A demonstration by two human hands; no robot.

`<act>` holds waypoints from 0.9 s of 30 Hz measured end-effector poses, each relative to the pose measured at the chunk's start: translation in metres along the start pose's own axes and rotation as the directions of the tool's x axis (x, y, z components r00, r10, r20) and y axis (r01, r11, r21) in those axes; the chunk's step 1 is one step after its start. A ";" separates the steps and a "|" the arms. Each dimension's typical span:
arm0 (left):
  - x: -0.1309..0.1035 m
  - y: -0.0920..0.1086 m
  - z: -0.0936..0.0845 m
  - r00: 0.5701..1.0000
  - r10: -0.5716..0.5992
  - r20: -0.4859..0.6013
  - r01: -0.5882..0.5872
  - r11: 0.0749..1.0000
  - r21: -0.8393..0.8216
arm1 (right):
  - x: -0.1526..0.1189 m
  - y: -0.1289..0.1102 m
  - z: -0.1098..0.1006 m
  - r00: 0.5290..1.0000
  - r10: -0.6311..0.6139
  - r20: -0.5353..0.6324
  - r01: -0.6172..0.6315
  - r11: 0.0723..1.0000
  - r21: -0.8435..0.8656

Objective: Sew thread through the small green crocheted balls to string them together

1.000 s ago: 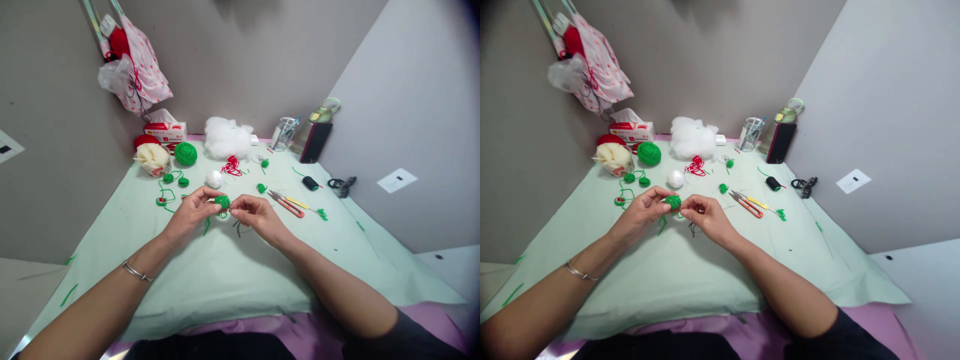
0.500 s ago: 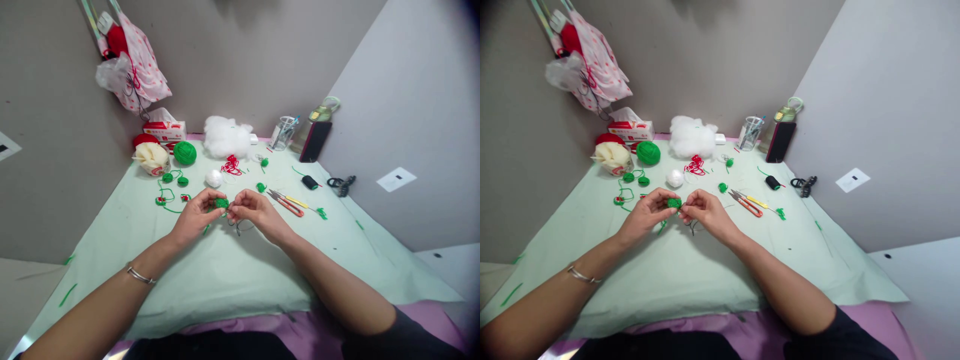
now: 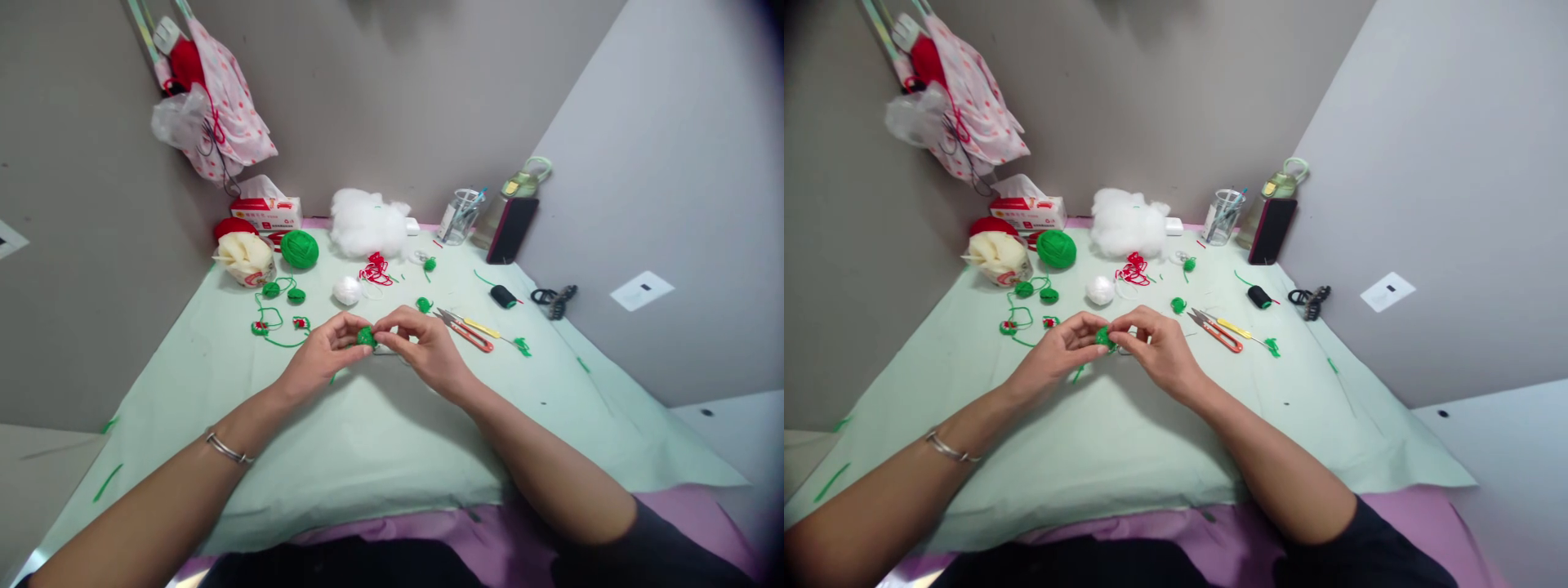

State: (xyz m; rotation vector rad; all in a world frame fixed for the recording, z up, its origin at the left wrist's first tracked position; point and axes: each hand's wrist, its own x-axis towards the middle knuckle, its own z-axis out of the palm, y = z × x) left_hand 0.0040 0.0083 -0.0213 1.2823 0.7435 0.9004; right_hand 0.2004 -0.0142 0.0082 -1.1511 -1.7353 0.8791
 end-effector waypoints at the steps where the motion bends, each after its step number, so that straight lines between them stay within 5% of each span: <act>1: 0.000 0.000 0.001 1.000 0.000 0.013 0.000 1.000 -0.012 | 0.001 0.000 0.002 1.000 0.008 0.012 -0.009 0.998 0.063; 6: 0.000 0.002 0.000 0.995 -0.061 0.083 0.064 0.997 -0.030 | 0.014 0.012 -0.026 0.979 0.148 -0.139 -0.081 0.912 0.403; 9: 0.000 0.006 -0.004 0.992 -0.107 0.073 0.110 0.993 -0.045 | 0.021 0.029 -0.084 0.933 0.228 -0.277 -0.067 0.870 0.488; 12: 0.000 0.011 -0.006 0.992 -0.115 0.051 0.118 0.991 -0.068 | 0.021 0.042 -0.148 0.894 0.153 -0.421 0.020 0.925 0.379; 15: 0.001 0.014 -0.007 0.992 -0.118 0.054 0.123 0.988 -0.091 | 0.019 0.045 -0.180 0.870 0.121 -0.478 0.059 0.937 0.345; 18: 0.001 0.014 -0.008 0.991 -0.119 0.055 0.124 0.987 -0.102 | 0.022 0.042 -0.159 0.896 0.126 -0.426 0.031 0.939 0.343; 23: 0.002 0.011 -0.009 0.994 -0.103 0.031 0.105 0.992 -0.076 | 0.021 0.027 -0.059 0.977 0.199 -0.082 -0.157 0.919 0.363; 25: 0.003 0.011 -0.010 0.995 -0.096 0.025 0.097 0.993 -0.065 | 0.016 0.020 -0.031 0.930 0.226 0.290 -0.318 0.890 0.327; 27: 0.004 0.011 -0.012 0.996 -0.092 0.013 0.093 0.994 -0.061 | 0.011 0.015 -0.021 0.799 0.204 0.565 -0.403 0.880 0.252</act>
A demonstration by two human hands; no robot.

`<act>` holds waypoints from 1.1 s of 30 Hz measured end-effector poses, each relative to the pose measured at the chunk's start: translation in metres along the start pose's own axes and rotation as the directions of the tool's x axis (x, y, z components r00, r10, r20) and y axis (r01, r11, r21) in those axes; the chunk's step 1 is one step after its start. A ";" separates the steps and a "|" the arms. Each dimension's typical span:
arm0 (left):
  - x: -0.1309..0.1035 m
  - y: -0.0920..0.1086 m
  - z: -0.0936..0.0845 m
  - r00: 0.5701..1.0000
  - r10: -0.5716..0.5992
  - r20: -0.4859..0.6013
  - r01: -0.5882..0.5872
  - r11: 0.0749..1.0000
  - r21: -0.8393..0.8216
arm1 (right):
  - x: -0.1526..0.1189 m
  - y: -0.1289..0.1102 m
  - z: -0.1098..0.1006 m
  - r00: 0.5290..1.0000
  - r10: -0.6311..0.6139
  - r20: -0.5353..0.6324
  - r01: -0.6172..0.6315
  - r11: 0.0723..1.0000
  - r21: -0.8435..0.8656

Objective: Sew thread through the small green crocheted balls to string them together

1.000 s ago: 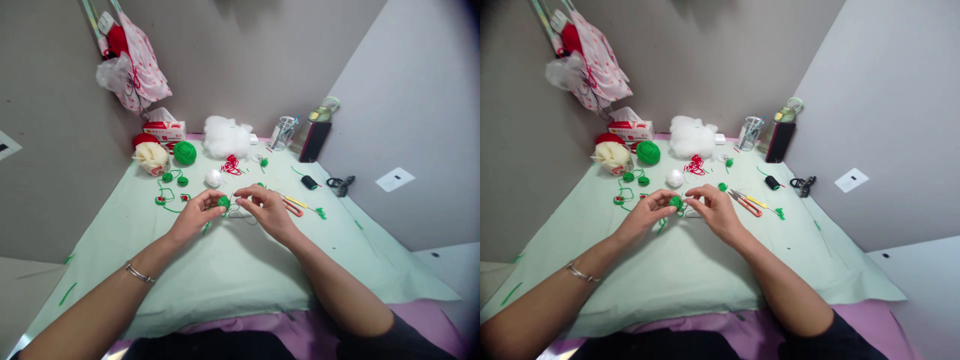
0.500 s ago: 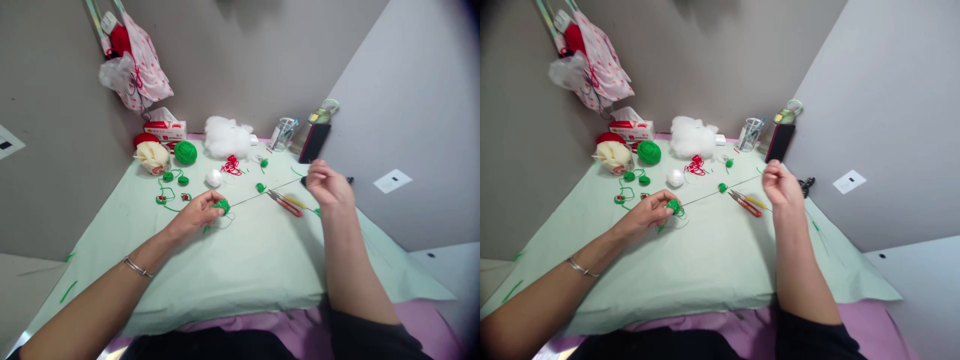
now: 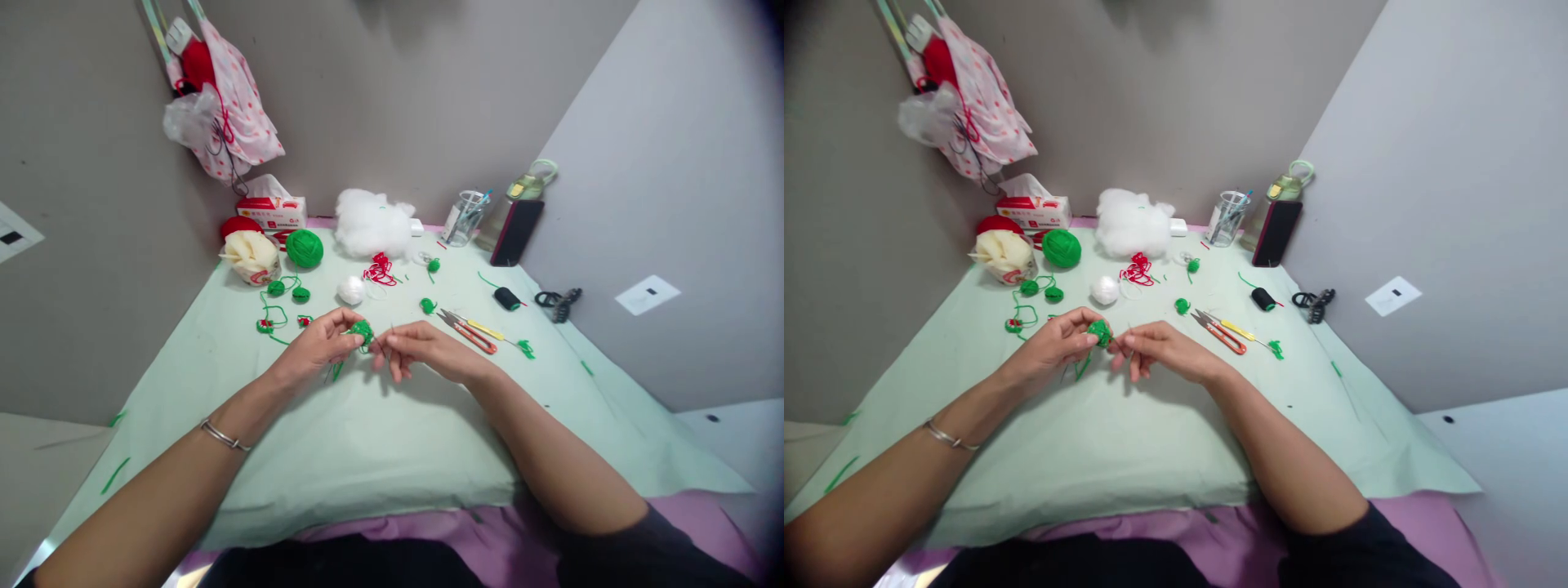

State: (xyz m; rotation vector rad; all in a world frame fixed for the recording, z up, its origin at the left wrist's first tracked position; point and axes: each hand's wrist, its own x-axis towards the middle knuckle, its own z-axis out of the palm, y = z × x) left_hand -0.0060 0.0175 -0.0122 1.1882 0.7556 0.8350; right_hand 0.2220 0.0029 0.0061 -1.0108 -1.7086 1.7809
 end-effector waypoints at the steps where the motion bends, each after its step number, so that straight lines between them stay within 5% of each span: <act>1: 0.000 0.000 -0.001 1.000 0.004 -0.010 -0.004 1.000 -0.002 | -0.002 -0.001 0.000 0.997 0.016 0.075 -0.016 1.000 -0.008; 3: 0.001 0.001 -0.002 1.000 0.004 -0.021 -0.004 1.000 -0.002 | -0.009 -0.003 -0.009 0.999 -0.021 0.050 0.020 1.000 0.022; 5: 0.000 0.000 -0.003 1.000 -0.006 -0.015 0.006 1.000 0.007 | -0.016 -0.007 -0.025 0.971 -0.126 -0.204 0.144 0.987 0.074; 8: 0.000 -0.001 -0.004 0.999 -0.025 0.020 0.024 0.999 0.026 | -0.028 -0.015 -0.053 0.746 -0.275 -0.607 0.332 0.943 -0.019; 10: -0.001 -0.001 -0.004 0.999 -0.033 0.039 0.033 0.999 0.018 | -0.037 -0.020 -0.071 0.599 -0.363 -0.713 0.408 0.905 -0.118; 12: -0.001 -0.001 -0.004 0.997 -0.049 0.057 0.049 0.999 0.002 | -0.046 -0.022 -0.087 0.517 -0.429 -0.741 0.485 0.860 -0.159; 14: -0.001 0.000 -0.004 0.995 -0.064 0.080 0.065 0.998 -0.018 | -0.051 -0.021 -0.097 0.486 -0.451 -0.748 0.530 0.833 -0.158; 16: -0.002 0.002 -0.004 0.992 -0.075 0.104 0.079 0.996 -0.041 | -0.051 -0.019 -0.099 0.521 -0.421 -0.742 0.474 0.866 -0.159; 19: -0.002 0.003 -0.005 0.989 -0.086 0.121 0.096 0.993 -0.076 | -0.042 -0.011 -0.088 0.649 -0.322 -0.689 0.164 0.944 -0.287; 22: -0.002 0.003 -0.006 0.990 -0.087 0.110 0.098 0.990 -0.103 | -0.029 -0.002 -0.071 0.615 -0.384 -0.689 -0.175 0.785 -0.594; 24: -0.002 0.003 -0.006 0.992 -0.082 0.098 0.092 0.990 -0.110 | -0.023 0.002 -0.061 0.605 -0.424 -0.673 -0.272 0.685 -0.676; 30: -0.001 0.002 -0.004 0.993 -0.094 0.065 0.101 0.987 -0.122 | -0.020 -0.009 -0.029 0.873 -0.212 -0.440 -0.042 0.865 -0.499; 33: -0.001 0.002 -0.003 0.994 -0.097 0.058 0.104 0.987 -0.119 | -0.021 -0.013 -0.010 0.911 -0.241 -0.335 0.060 0.881 -0.470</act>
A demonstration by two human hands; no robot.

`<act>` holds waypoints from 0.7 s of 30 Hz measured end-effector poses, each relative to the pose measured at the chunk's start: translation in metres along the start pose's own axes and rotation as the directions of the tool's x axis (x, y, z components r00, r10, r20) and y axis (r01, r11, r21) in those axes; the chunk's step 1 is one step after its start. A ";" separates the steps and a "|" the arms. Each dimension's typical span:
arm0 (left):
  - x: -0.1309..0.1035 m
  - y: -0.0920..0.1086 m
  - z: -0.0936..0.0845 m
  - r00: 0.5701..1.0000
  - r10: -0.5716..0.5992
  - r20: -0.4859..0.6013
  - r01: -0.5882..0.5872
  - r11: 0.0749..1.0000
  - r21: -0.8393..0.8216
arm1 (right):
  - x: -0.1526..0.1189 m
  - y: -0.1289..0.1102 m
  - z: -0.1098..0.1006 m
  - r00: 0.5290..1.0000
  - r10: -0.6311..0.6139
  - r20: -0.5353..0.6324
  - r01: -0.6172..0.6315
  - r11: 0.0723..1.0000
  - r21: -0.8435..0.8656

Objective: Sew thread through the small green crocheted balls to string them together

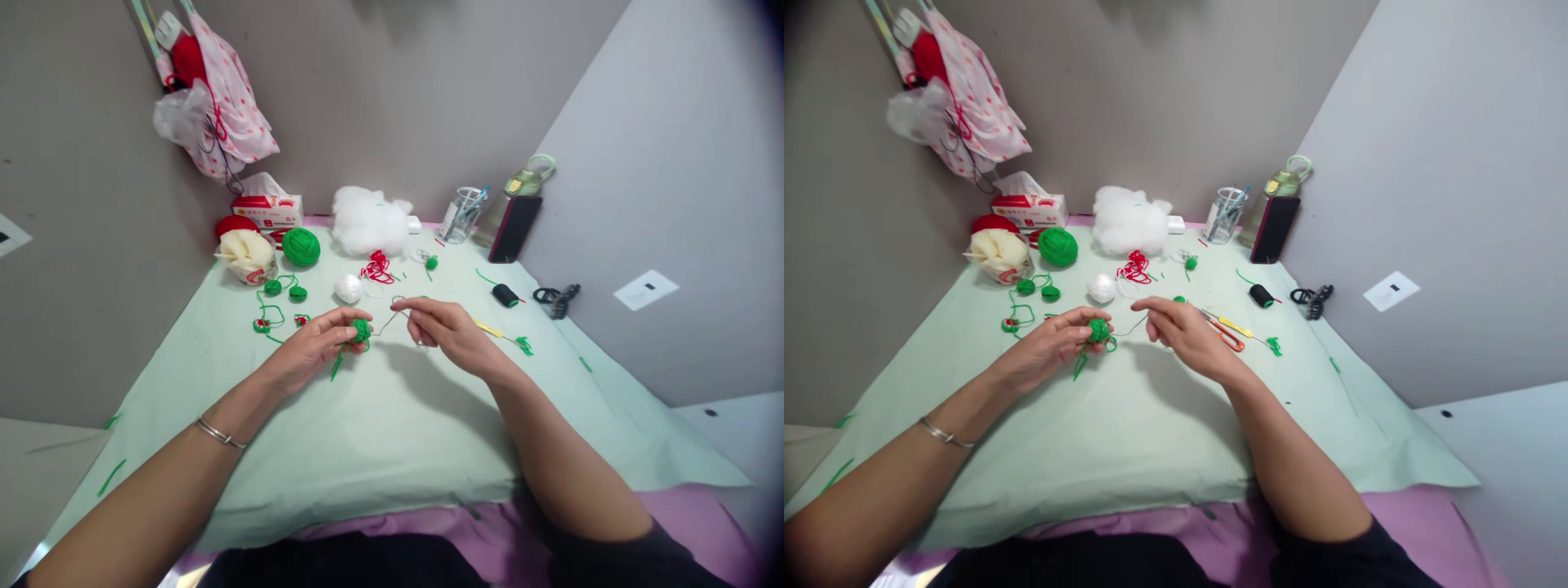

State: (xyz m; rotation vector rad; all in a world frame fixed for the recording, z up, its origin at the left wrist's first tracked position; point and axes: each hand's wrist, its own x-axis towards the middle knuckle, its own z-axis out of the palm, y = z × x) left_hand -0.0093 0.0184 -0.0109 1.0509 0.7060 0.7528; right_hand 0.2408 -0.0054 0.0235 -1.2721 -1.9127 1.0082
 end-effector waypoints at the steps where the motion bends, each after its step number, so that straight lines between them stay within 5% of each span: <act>1: 0.000 0.000 0.000 1.000 0.002 -0.001 -0.002 1.000 0.004 | -0.002 -0.003 0.004 1.000 -0.029 -0.004 0.029 0.999 -0.019; 6: -0.001 0.000 0.001 1.000 0.003 0.003 -0.003 0.999 0.044 | -0.007 -0.009 0.021 0.980 -0.178 -0.092 0.160 0.970 -0.181; 11: -0.001 0.001 0.003 1.000 0.020 -0.008 -0.019 0.999 0.051 | -0.007 -0.005 0.030 0.848 -0.503 -0.166 0.366 0.783 -0.503; 21: 0.001 -0.001 0.002 0.999 0.046 -0.025 -0.046 0.999 0.024 | -0.006 -0.003 0.030 0.834 -0.538 -0.126 0.396 0.741 -0.542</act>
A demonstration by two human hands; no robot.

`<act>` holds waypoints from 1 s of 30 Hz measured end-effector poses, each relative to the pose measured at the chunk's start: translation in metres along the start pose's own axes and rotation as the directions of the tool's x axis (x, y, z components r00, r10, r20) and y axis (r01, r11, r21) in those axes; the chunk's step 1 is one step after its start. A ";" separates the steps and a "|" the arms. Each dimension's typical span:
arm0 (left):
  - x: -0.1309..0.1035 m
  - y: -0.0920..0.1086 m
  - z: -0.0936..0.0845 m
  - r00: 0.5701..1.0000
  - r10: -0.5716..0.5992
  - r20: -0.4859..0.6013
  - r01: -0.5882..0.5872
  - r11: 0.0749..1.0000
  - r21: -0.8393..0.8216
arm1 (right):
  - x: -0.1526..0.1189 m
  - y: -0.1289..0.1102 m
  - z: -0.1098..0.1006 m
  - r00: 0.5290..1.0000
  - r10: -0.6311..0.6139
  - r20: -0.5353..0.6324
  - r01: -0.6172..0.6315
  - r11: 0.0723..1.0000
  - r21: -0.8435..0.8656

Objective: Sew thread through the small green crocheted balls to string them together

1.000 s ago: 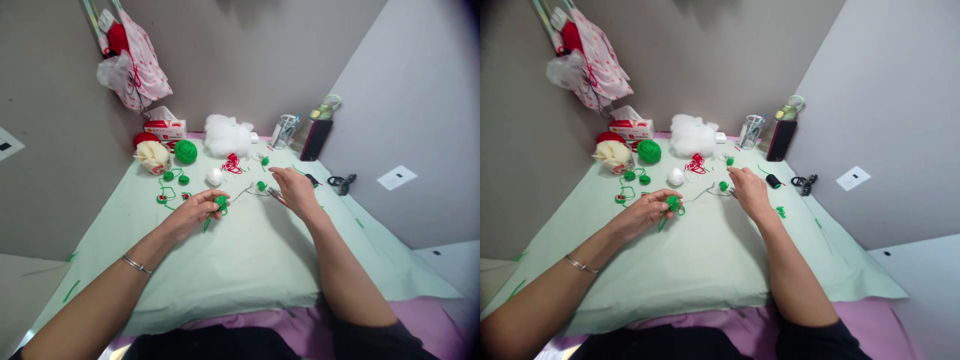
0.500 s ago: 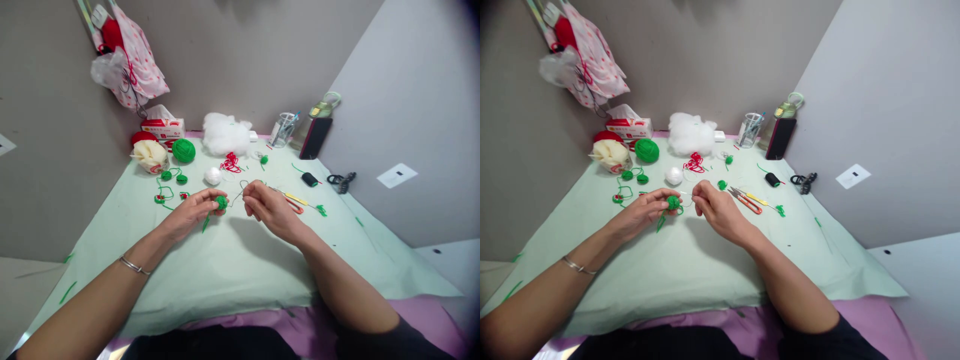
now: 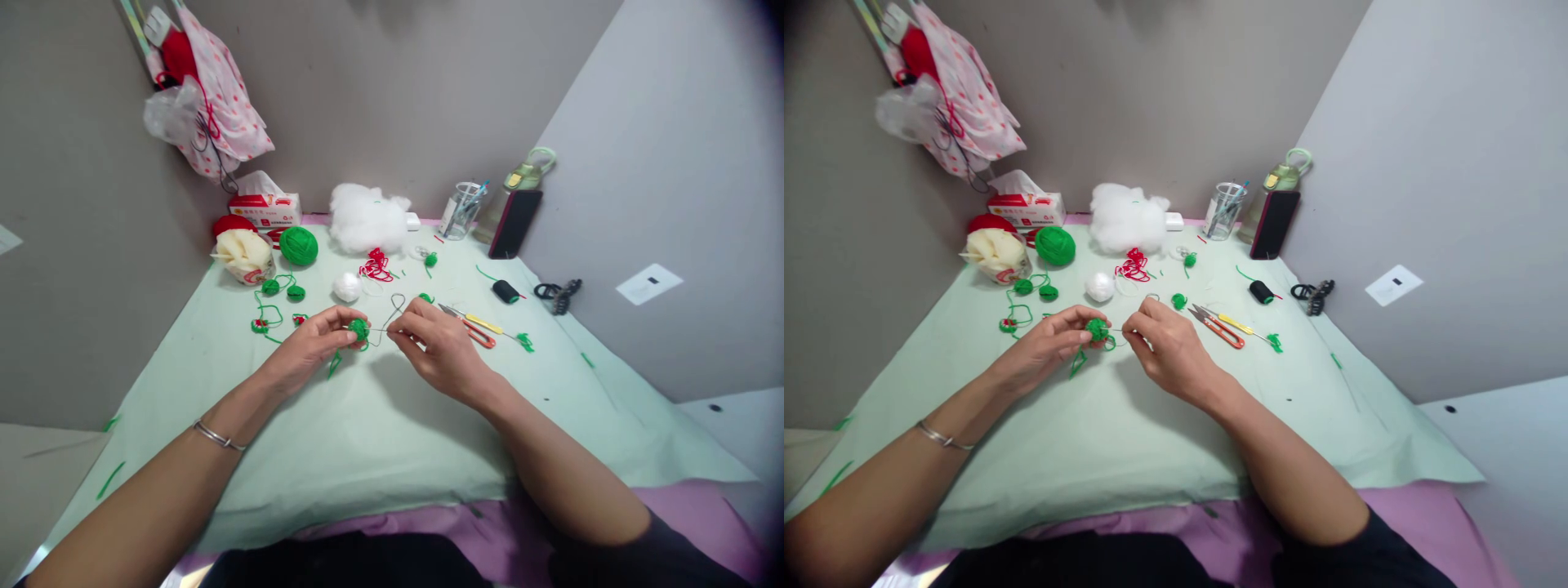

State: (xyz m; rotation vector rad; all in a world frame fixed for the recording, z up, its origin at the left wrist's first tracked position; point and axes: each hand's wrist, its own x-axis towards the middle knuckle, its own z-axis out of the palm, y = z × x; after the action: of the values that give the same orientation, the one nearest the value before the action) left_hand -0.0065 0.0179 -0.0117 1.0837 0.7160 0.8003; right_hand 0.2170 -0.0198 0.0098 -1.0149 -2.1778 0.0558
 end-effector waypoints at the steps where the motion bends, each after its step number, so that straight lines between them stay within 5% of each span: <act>1: 0.000 -0.001 -0.001 1.000 0.001 0.001 -0.001 1.000 0.005 | 0.000 0.000 0.000 1.000 0.004 0.008 -0.004 1.000 0.004; 8: 0.002 -0.009 -0.006 0.997 0.077 -0.022 -0.074 0.990 0.123 | 0.000 -0.005 0.001 0.998 0.040 0.040 -0.041 0.999 0.028; 17: -0.001 -0.005 -0.004 0.996 0.083 0.026 -0.085 0.991 0.103 | 0.004 0.002 0.004 0.935 0.305 0.180 -0.353 0.844 0.403; 22: -0.001 -0.004 -0.003 0.995 0.095 0.042 -0.100 0.988 0.117 | 0.004 0.001 0.006 0.961 0.255 0.105 -0.274 0.842 0.465; 30: 0.000 -0.008 0.000 0.992 0.112 0.051 -0.119 0.978 0.172 | 0.000 -0.001 0.012 0.986 0.167 0.011 -0.161 0.936 0.314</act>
State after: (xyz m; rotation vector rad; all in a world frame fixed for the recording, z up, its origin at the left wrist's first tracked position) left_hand -0.0050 0.0156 -0.0187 1.3060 0.7035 0.8228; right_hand 0.2089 -0.0171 0.0013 -1.0034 -1.9834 0.4567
